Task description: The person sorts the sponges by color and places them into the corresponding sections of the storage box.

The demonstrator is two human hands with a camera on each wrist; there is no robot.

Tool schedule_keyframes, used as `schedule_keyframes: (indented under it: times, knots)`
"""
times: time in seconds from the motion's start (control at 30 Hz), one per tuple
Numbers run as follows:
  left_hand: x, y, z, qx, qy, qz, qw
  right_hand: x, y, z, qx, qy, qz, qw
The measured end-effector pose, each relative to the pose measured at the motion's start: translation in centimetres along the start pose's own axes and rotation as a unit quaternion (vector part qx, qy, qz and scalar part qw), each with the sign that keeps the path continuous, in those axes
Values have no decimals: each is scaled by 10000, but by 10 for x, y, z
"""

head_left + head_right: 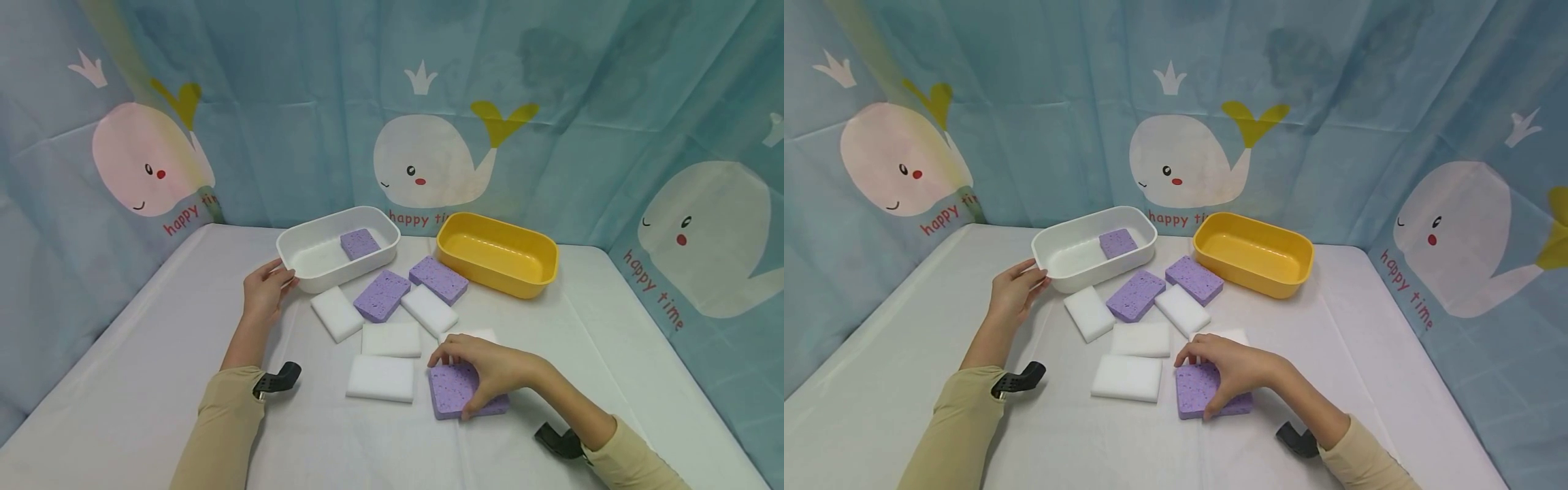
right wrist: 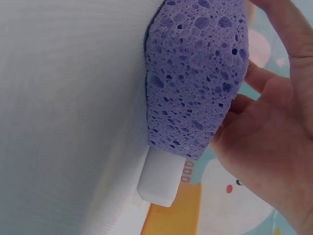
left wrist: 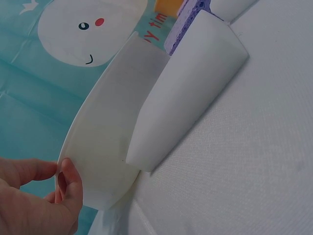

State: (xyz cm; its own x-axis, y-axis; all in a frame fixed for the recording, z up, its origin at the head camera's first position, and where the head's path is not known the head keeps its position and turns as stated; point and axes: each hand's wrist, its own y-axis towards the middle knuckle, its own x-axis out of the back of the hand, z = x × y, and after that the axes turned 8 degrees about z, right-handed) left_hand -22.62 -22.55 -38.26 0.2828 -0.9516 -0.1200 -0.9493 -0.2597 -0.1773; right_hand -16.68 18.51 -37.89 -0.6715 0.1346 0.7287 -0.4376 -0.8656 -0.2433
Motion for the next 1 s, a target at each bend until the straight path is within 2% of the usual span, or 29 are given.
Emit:
schedule_keyframes:
  times: [0.37, 0.6, 1.0]
  knots:
    - [0, 1, 1, 29, -91, -4, 10000, 0, 0, -1, 283, -70, -262, 9992]
    - [0, -1, 0, -23, -135, 22, 9999, 0, 0, 0, 277, -6, -491, 9984]
    - [1, -1, -1, -32, -107, 70, 9999, 2, 0, 4, 477, 477, -721, 9951]
